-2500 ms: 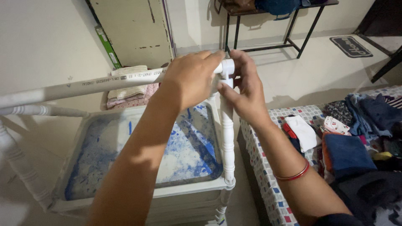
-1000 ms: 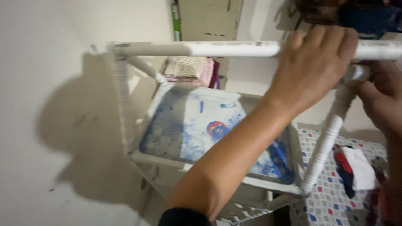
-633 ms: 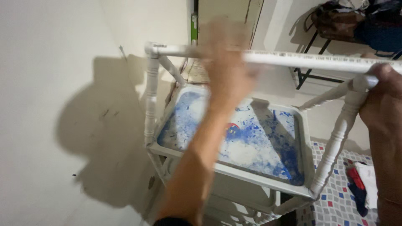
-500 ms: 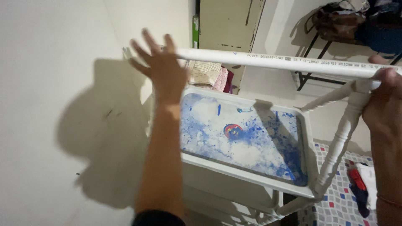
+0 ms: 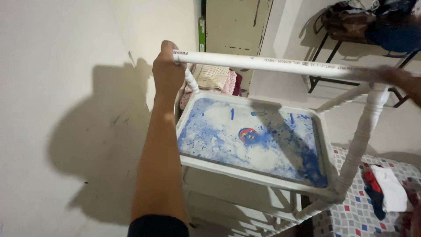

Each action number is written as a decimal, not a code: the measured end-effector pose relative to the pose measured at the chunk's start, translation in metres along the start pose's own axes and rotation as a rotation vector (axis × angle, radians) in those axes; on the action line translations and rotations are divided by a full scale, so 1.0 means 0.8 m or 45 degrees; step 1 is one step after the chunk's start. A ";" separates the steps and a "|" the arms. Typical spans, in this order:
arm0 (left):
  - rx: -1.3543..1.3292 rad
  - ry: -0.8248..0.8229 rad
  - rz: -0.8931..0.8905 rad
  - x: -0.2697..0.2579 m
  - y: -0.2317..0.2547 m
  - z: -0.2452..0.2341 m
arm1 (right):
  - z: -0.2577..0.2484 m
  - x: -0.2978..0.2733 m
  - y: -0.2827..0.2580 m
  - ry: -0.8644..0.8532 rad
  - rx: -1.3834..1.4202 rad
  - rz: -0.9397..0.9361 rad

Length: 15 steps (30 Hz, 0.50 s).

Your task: The person assembles a white PVC pipe rack by connecting vertical and horizontal pipes with elbow and T-joints. They insert pipes into the base tray, attach vertical supports, and connect horizontal crossbars to complete the frame.

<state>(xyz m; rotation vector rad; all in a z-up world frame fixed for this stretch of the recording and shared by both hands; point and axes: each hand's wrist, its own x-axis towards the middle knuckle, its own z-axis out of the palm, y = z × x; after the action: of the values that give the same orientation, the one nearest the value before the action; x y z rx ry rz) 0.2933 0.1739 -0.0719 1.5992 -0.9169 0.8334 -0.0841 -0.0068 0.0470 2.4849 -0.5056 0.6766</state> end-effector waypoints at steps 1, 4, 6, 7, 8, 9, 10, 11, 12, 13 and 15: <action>0.002 0.006 0.007 0.000 0.002 0.000 | -0.006 0.013 -0.008 -0.150 -0.092 -0.025; -0.005 -0.005 0.028 0.001 0.011 -0.003 | -0.001 0.065 -0.023 -0.702 0.001 0.040; -0.026 -0.044 0.027 -0.002 0.013 -0.013 | 0.014 0.112 -0.031 -0.970 0.375 0.142; 0.003 -0.059 0.045 -0.005 0.011 -0.019 | 0.029 0.124 -0.044 -1.088 0.576 0.188; 0.031 -0.074 0.062 -0.008 0.010 -0.025 | 0.043 0.126 -0.053 -1.067 0.535 0.107; 0.061 -0.089 0.085 -0.009 0.012 -0.032 | 0.052 0.123 -0.058 -1.040 0.497 0.029; 0.087 -0.113 0.068 -0.010 0.015 -0.037 | 0.059 0.120 -0.060 -1.013 0.458 -0.049; 0.108 -0.133 0.047 -0.014 0.017 -0.038 | 0.066 0.108 -0.060 -0.900 0.296 0.001; 0.130 -0.153 0.026 -0.018 0.020 -0.039 | 0.072 0.090 -0.059 -0.783 0.136 0.049; 0.166 -0.154 -0.038 -0.020 0.022 -0.043 | 0.071 0.077 -0.057 -0.668 -0.020 0.095; 0.241 -0.161 -0.158 -0.019 0.028 -0.051 | 0.060 0.065 -0.035 -0.570 -0.358 0.089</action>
<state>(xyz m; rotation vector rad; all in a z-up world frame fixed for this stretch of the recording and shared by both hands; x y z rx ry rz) 0.2639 0.2128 -0.0673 1.8707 -0.8369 0.7567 -0.0115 -0.0221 0.0296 2.3504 -0.7935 0.0552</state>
